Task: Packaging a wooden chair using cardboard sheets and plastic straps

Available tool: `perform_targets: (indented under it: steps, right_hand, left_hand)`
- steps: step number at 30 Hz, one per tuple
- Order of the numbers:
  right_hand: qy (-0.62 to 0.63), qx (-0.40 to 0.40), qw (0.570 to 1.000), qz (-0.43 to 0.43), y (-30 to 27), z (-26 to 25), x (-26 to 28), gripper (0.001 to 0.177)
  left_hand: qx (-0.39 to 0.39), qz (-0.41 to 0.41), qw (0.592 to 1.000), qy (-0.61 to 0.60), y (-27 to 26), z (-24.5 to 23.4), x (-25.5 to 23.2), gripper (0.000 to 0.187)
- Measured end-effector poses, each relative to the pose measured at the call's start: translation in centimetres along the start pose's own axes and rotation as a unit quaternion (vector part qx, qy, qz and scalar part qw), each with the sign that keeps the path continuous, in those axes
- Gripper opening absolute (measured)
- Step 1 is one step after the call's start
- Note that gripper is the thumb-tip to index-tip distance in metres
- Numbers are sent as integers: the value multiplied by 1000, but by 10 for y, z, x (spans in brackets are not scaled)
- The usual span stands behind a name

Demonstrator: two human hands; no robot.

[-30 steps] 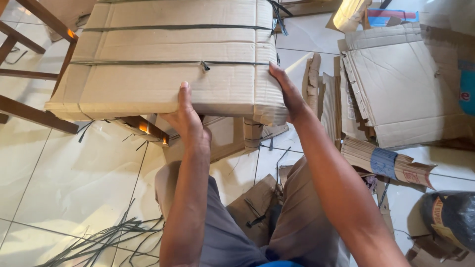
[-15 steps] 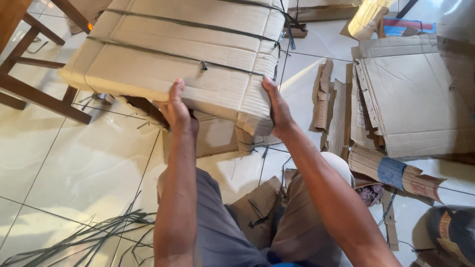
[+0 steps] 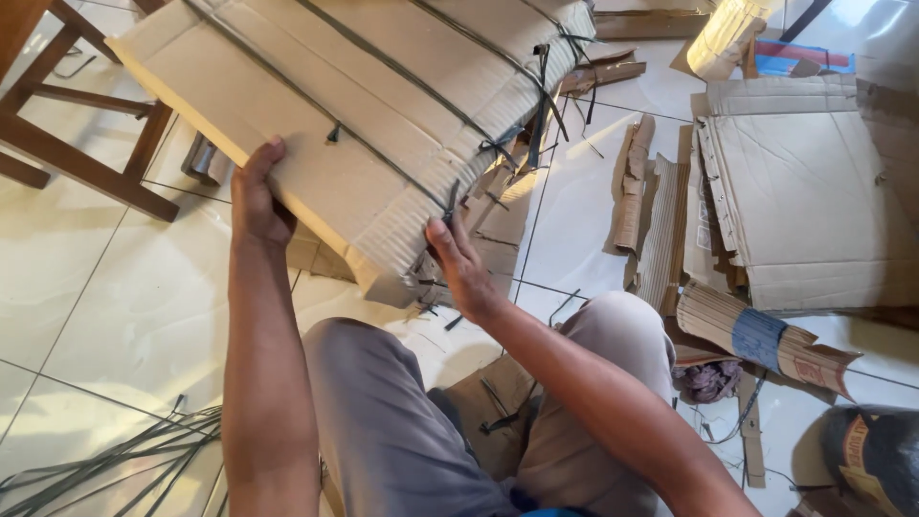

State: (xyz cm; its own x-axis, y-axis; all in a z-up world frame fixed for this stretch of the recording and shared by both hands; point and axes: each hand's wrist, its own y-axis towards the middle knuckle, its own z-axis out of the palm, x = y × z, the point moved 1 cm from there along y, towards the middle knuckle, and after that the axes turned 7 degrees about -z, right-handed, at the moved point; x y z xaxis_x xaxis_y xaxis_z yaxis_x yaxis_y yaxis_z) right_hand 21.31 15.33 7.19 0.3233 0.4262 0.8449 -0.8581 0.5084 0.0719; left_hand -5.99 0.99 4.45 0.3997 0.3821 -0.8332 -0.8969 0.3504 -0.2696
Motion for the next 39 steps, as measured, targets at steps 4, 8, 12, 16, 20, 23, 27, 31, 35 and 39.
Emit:
perform_targets:
  steps: [4, 8, 12, 16, 20, 23, 27, 31, 35, 39]
  right_hand:
    - [-32, 18, 999, 30, 4, -30, -8, 70]
    - [-91, 16, 994, 55, 12, -56, 3, 57]
    - [-132, -111, 984, 51, 30, -71, 40, 53]
    - [-72, -176, 982, 9, 53, -96, 61, 46]
    - [-25, -190, 981, -30, 84, -116, 73, 48]
    - [41, -175, 984, -19, 105, -127, 76, 54]
    - [87, -87, 992, 7, 129, -122, 80, 58]
    - [99, -11, 995, 16, 147, -117, 81, 49]
    - [146, -86, 985, 18, 158, -120, 73, 61]
    - [96, -84, 992, 4, 153, -110, 75, 57]
  left_hand:
    - [-16, -2, 1000, -13, -20, 11, 0, 56]
    - [-160, 141, 951, 223, -47, 12, 7, 92]
    - [-124, 357, 788, 485, -146, 90, -10, 77]
    - [17, 412, 674, 613, -192, 137, 9, 42]
    - [69, 301, 554, 773, -195, 153, 23, 87]
    - [56, 329, 518, 788, -194, 154, 29, 93]
    - [66, 331, 504, 795, -193, 156, 27, 87]
    - [69, 339, 506, 790, -187, 152, 30, 83]
    - [80, 351, 523, 772, -187, 151, 25, 81]
    - [98, 333, 539, 767, -182, 149, 19, 71]
